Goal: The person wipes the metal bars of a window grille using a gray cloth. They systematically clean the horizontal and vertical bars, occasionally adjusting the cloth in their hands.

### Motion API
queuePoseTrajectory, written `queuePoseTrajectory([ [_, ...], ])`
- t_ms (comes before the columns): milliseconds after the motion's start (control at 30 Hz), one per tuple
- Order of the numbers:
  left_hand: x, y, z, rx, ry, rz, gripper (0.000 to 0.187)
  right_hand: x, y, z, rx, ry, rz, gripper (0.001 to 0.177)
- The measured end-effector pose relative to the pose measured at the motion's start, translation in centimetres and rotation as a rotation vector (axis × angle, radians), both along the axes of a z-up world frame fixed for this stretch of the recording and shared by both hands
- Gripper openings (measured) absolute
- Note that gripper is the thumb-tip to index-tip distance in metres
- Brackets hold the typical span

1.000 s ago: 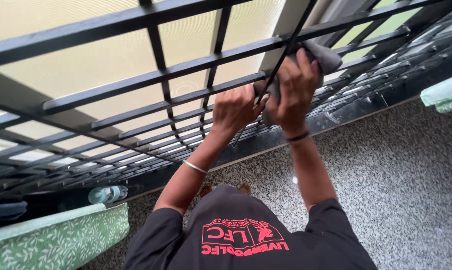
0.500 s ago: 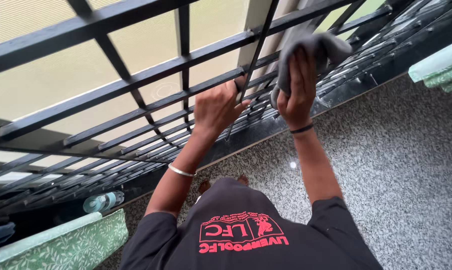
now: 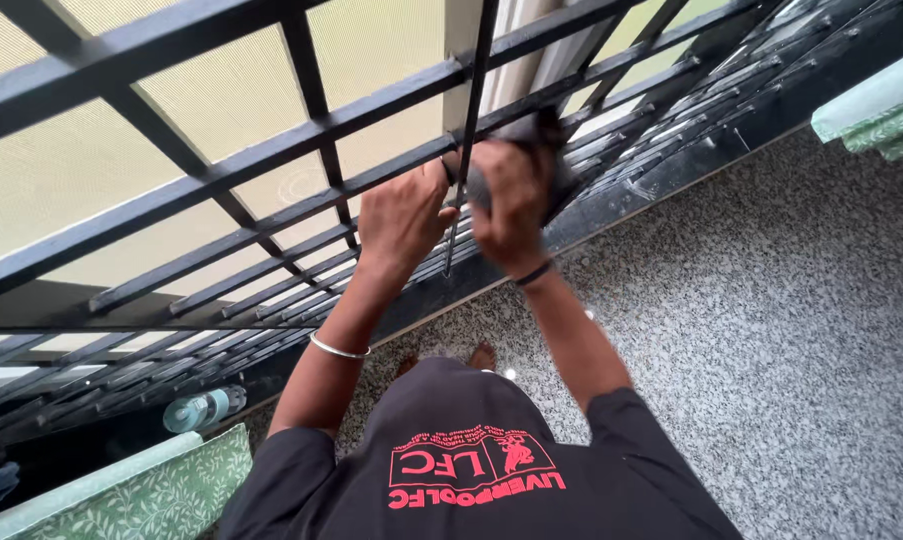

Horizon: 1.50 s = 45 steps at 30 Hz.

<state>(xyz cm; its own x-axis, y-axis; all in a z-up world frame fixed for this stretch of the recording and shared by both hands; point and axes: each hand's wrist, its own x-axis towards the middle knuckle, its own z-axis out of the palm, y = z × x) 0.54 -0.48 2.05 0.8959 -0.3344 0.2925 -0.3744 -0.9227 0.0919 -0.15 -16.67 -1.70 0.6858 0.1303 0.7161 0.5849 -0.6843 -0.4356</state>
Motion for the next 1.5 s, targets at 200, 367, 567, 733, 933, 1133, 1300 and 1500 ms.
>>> queuePoseTrajectory([
  [200,-0.3,-0.2,0.8,-0.037,-0.011,0.016,0.052,-2.4,1.8,-6.6,0.947,0.277,0.179,0.037],
  [367,0.0,-0.3,-0.3,-0.069,-0.111,0.011,0.055,0.2,0.1,-6.6,1.669,0.783,0.88,0.064],
  [567,-0.1,-0.4,-0.2,-0.029,-0.042,0.019,0.057,-1.9,-0.9,-5.0,1.599,0.872,0.785,0.058],
  [733,-0.6,-0.8,0.1,-0.027,0.026,0.05,0.061,-0.8,-1.9,-6.8,1.471,0.931,0.656,0.053],
  [933,-0.6,-0.6,0.3,-0.031,-0.105,0.024,0.059,-3.2,-4.3,-6.4,1.21,0.749,0.531,0.046],
  [1133,0.3,-0.6,-0.2,-0.016,-0.006,0.062,0.056,-4.0,-8.5,-8.8,1.391,0.365,0.019,0.036],
  [1300,0.2,-0.6,-1.0,-0.016,-0.192,0.035,0.06,-1.6,-1.3,-8.8,-0.201,-0.012,0.029,0.041],
  [1500,0.2,-0.8,-1.1,0.019,-0.112,0.044,0.06,2.8,-2.3,-3.9,-0.582,0.325,0.187,0.022],
])
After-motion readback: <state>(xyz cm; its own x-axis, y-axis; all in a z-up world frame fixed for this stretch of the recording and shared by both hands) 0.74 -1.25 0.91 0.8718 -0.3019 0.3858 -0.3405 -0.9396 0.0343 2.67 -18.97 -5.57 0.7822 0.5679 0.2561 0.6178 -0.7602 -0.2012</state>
